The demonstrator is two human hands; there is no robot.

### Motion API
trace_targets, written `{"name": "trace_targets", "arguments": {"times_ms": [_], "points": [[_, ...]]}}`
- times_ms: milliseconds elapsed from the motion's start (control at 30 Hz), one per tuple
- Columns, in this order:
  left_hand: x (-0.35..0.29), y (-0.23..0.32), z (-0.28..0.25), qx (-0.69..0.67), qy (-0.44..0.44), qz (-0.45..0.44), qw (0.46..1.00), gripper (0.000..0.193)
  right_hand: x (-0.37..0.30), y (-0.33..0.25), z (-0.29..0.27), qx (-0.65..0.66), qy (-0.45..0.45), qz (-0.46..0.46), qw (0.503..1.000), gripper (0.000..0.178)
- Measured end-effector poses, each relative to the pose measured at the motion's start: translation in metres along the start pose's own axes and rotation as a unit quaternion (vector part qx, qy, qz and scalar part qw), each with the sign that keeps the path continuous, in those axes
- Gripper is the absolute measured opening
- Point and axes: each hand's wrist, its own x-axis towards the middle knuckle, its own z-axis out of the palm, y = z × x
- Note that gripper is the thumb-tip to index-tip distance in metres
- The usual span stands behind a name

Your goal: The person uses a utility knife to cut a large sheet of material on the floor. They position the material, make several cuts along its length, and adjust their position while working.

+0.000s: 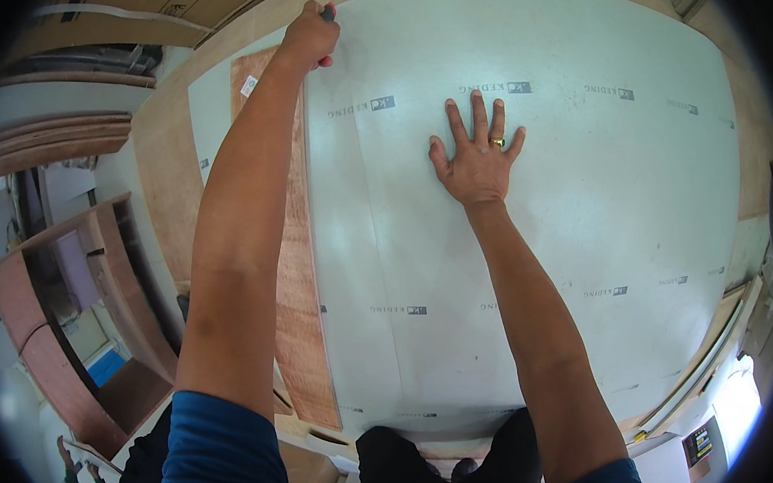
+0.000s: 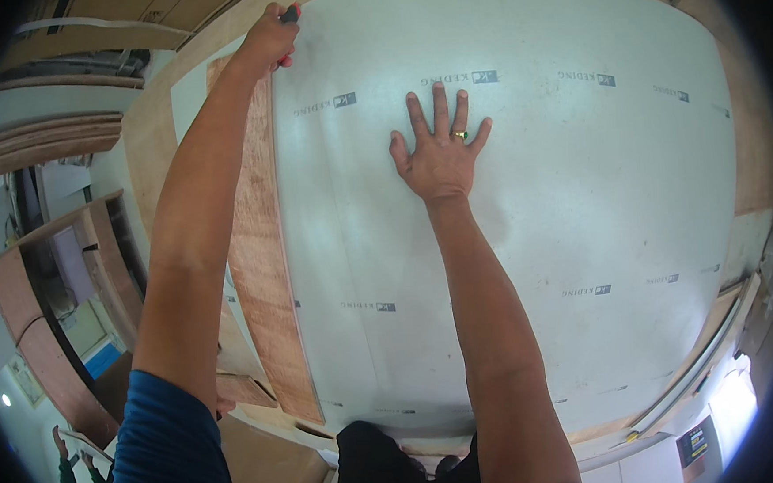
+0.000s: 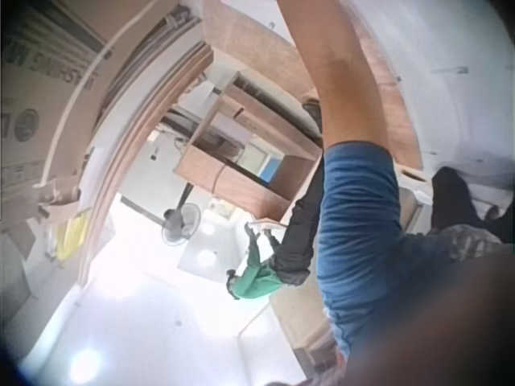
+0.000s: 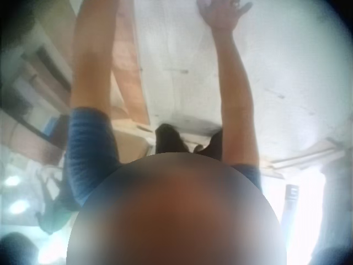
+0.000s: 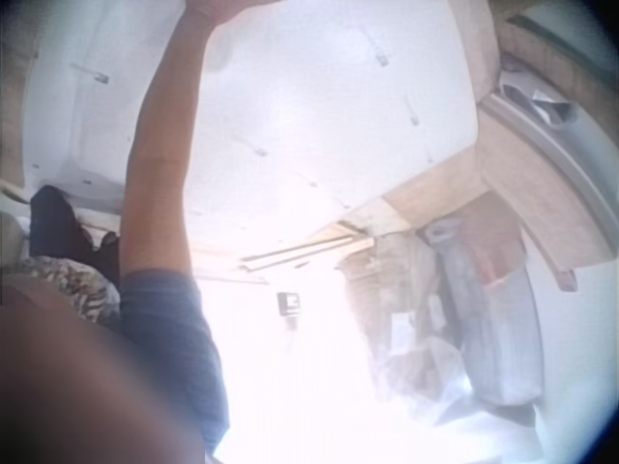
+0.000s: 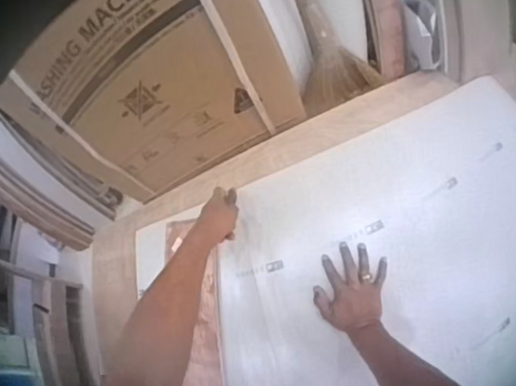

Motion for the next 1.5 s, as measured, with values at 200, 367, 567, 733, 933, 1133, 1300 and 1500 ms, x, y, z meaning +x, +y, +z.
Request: {"name": "trace_targets", "arguments": {"times_ms": [200, 367, 567, 733, 933, 1133, 1300, 1500], "points": [[-0.005, 0.003, 0.005, 0.026, -0.009, -0.029, 0.999, 0.046, 0.001, 0.0, -0.003, 0.017, -0.009, -0.003, 1.0, 0.064], [-0.01, 0.004, -0.003, 0.061, -0.028, -0.027, 0.997, 0.048, -0.001, 0.001, -0.004, 0.049, -0.004, -0.004, 0.999, 0.063], [-0.001, 0.007, -0.008, 0.035, -0.03, -0.018, 0.999, 0.047, -0.004, 0.002, -0.001, 0.048, 0.008, -0.003, 0.999, 0.064], [-0.02, -0.003, 0.01, 0.059, -0.001, -0.011, 0.998, 0.048, -0.002, 0.0, -0.005, 0.026, 0.003, -0.006, 1.0, 0.063], [-0.047, -0.014, 0.018, 0.017, -0.02, -0.024, 0.999, 0.048, -0.003, 0.005, -0.001, 0.033, 0.005, 0.0, 0.999, 0.063], [-0.046, -0.011, 0.0, 0.014, -0.046, -0.04, 0.998, 0.049, -0.003, 0.0, -0.001, 0.032, 0.012, -0.002, 0.999, 0.063], [-0.061, -0.013, 0.023, 0.048, -0.013, -0.036, 0.998, 0.053, -0.003, 0.002, -0.001, 0.031, 0.016, -0.003, 0.999, 0.063], [-0.069, -0.004, 0.027, 0.065, -0.036, -0.029, 0.997, 0.054, -0.003, 0.004, 0.001, 0.024, 0.01, -0.002, 1.0, 0.063]]}}
